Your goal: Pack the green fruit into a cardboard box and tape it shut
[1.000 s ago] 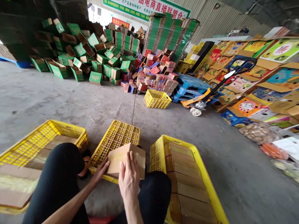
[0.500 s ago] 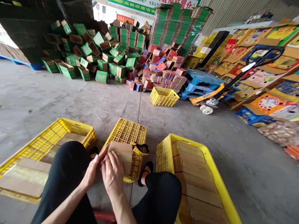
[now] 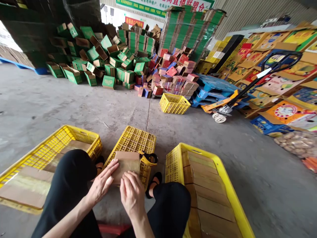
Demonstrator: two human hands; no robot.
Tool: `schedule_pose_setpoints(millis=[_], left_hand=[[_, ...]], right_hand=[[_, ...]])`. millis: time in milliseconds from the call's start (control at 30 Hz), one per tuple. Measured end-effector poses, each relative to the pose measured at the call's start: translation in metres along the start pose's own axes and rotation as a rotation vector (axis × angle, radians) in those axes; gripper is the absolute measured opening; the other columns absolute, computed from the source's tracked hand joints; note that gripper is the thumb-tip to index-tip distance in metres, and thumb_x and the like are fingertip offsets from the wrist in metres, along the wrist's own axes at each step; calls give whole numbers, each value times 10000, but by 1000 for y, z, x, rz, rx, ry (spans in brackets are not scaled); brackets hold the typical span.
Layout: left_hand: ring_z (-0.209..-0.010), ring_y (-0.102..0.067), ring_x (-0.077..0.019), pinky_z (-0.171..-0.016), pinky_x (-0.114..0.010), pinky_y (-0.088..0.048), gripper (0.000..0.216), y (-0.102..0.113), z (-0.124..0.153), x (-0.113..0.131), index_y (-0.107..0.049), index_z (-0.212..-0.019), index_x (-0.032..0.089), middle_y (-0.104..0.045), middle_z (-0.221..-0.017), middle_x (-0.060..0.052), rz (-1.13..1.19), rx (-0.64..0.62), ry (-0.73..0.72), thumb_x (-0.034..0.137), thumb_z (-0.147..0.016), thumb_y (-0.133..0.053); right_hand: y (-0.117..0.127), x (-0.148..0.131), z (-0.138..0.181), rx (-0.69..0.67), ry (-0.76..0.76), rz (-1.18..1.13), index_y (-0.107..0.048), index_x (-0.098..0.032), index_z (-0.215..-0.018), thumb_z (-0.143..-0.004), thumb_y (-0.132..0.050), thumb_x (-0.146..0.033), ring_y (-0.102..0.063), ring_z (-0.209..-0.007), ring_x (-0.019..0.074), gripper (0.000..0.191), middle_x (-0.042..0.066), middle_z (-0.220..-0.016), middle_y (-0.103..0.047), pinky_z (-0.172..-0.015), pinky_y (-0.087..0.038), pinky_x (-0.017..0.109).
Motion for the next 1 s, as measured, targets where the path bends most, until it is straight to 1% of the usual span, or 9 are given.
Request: schedule_pose_setpoints(millis=[67,133,200,267,400,533,633,800,1000], left_hand=[[-1601,-376,-265,-1297,-440,-390,533,0,-4,2,-476,-1641,265,-474,-1687,-63,-72,19,-34,446,-1146,-395],[-1601,-375,-292,-1287,-482,-410,519,0,-8,7,-505,-1623,263,-508,-1663,-70,-165,33,-64,434,-1137,-439],[-1568,-426,-326,-1263,-529,-437,507,-1,-12,15,-551,-1590,265,-544,-1634,-81,-250,22,-109,443,-1118,-498],[-1504,-509,-332,-1235,-537,-469,489,-3,-15,23,-589,-1559,261,-581,-1599,-91,-297,-14,-159,435,-1106,-533],[-1444,-567,-304,-1215,-491,-489,475,-7,-20,32,-582,-1556,226,-630,-1545,-107,-304,-56,-226,379,-1110,-526],[-1409,-593,-296,-1193,-472,-499,498,-9,-24,26,-531,-1586,209,-656,-1501,-133,-256,-40,-273,378,-1121,-477],[-1395,-599,-306,-1185,-487,-496,497,-8,-25,22,-536,-1575,200,-662,-1484,-147,-232,-47,-282,390,-1123,-460],[-1405,-582,-302,-1197,-470,-488,500,-6,-26,23,-552,-1557,195,-669,-1473,-137,-252,-55,-282,406,-1105,-518],[-1385,-597,-325,-1202,-491,-473,528,-9,-31,36,-557,-1565,217,-661,-1482,-134,-346,-90,-245,473,-1105,-514]], right_hand=[[9,7,5,24,-19,13,-745,-232,-1223,-1041,-575,-106,-763,-1095,256,279,92,-1115,-798,-975,-666,432],[14,11,6,23,-26,22,-741,-240,-1251,-1046,-562,-116,-759,-1092,258,299,95,-1126,-796,-969,-664,435],[15,12,4,-13,-22,34,-727,-248,-1304,-1047,-546,-137,-750,-1098,265,333,101,-1171,-789,-965,-659,442],[13,11,2,-54,-18,52,-709,-243,-1342,-1042,-524,-144,-739,-1093,266,367,105,-1216,-778,-959,-651,443],[10,14,-3,-75,-30,64,-700,-219,-1323,-1049,-478,-132,-726,-1043,251,363,102,-1208,-773,-933,-631,422],[10,21,-13,-78,-24,38,-701,-223,-1307,-1079,-471,-159,-723,-1034,238,330,98,-1172,-772,-937,-613,393],[9,29,-24,-75,-26,40,-717,-227,-1272,-1095,-443,-178,-723,-1007,230,330,94,-1131,-768,-941,-606,386],[4,42,-38,-75,-32,42,-727,-204,-1229,-1107,-425,-191,-713,-1020,230,326,102,-1121,-754,-962,-588,397],[-6,48,-32,25,-91,33,-723,-198,-1224,-1104,-423,-186,-706,-1036,226,323,105,-1131,-750,-954,-588,389]])
Point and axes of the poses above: each hand's wrist, its own z-axis away from the middle knuckle, its own y-axis out of the back of the hand, x = y × z, the point moved 1 cm from there along -z, towards the middle knuckle
